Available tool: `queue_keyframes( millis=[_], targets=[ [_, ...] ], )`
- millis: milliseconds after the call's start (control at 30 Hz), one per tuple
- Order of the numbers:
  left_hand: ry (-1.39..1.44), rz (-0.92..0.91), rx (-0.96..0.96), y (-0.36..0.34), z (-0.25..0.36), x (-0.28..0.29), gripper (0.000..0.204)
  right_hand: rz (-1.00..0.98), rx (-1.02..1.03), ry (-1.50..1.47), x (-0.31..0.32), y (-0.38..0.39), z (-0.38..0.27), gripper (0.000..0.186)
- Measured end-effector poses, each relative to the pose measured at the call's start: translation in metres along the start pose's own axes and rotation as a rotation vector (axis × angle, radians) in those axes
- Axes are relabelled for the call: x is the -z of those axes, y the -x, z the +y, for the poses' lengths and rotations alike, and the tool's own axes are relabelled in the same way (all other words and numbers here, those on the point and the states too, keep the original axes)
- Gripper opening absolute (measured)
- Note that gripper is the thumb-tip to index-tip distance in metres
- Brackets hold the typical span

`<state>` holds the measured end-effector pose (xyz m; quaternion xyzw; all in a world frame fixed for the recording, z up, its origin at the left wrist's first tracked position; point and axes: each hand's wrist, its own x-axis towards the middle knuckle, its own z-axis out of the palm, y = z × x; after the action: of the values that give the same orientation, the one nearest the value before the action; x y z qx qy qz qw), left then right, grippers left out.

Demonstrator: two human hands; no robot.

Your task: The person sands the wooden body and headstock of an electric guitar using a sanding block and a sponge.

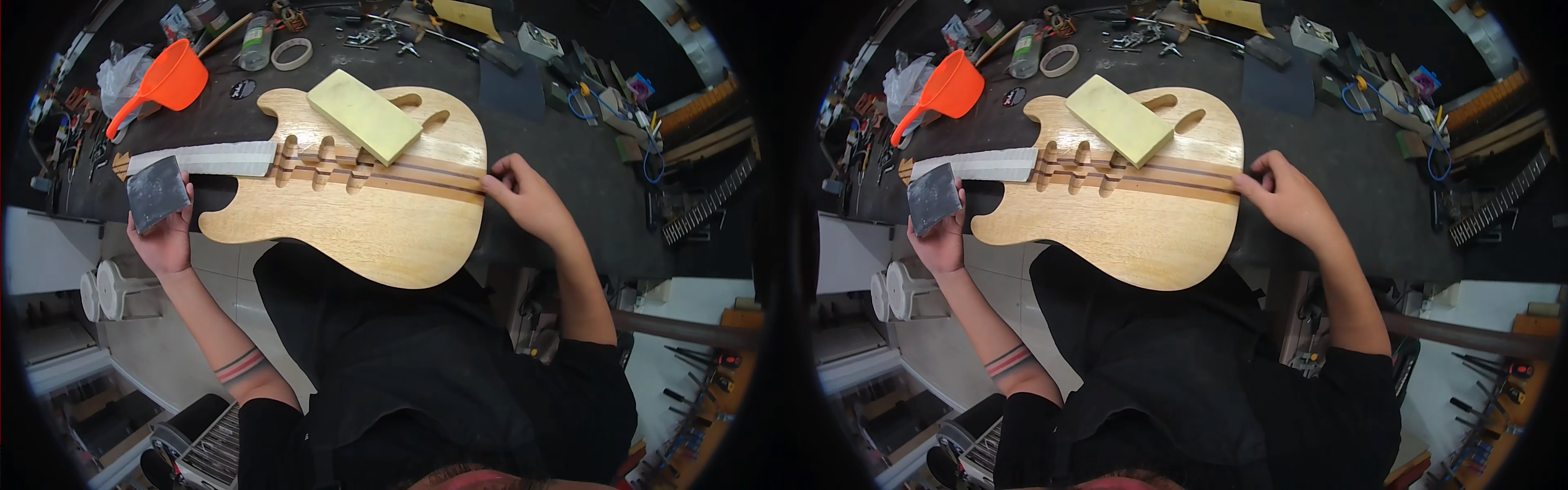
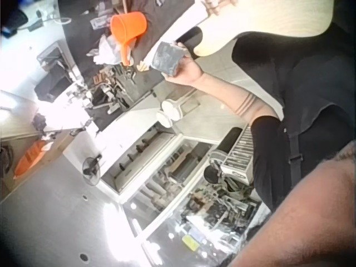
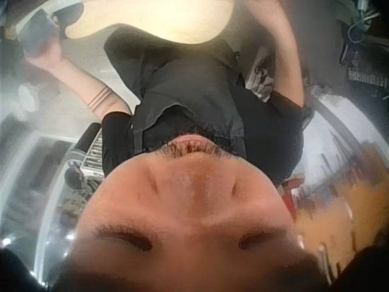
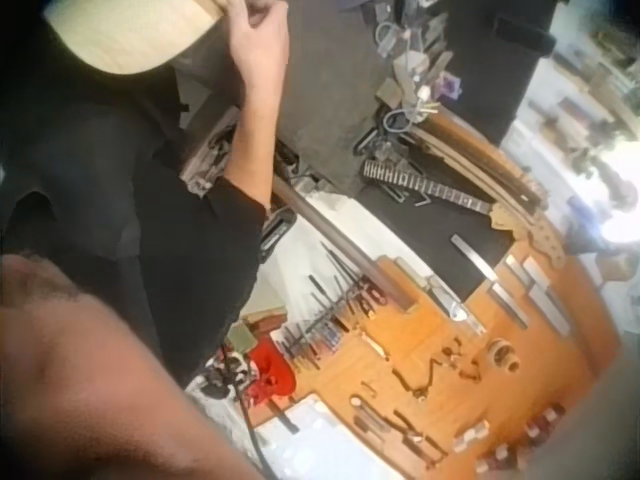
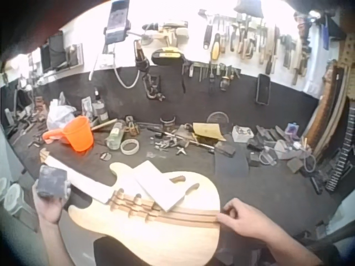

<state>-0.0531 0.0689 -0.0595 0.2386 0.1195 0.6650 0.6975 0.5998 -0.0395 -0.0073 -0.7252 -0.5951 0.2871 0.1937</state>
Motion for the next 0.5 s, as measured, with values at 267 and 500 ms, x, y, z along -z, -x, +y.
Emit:
queue_keyframes(
  millis=[267, 500],
  targets=[
    [0.004, -0.087, 0.1, -0.035, -0.001, 0.008, 0.079, 0.136, 0.101, 0.081, -0.018, 0.014, 0.002, 0.043],
    [-0.094, -0.101, 0.217, -0.044, 0.021, 0.03, 0.082, -0.414, -0.448, -0.563, -0.039, 0.104, -0.026, 0.057]
  ],
)
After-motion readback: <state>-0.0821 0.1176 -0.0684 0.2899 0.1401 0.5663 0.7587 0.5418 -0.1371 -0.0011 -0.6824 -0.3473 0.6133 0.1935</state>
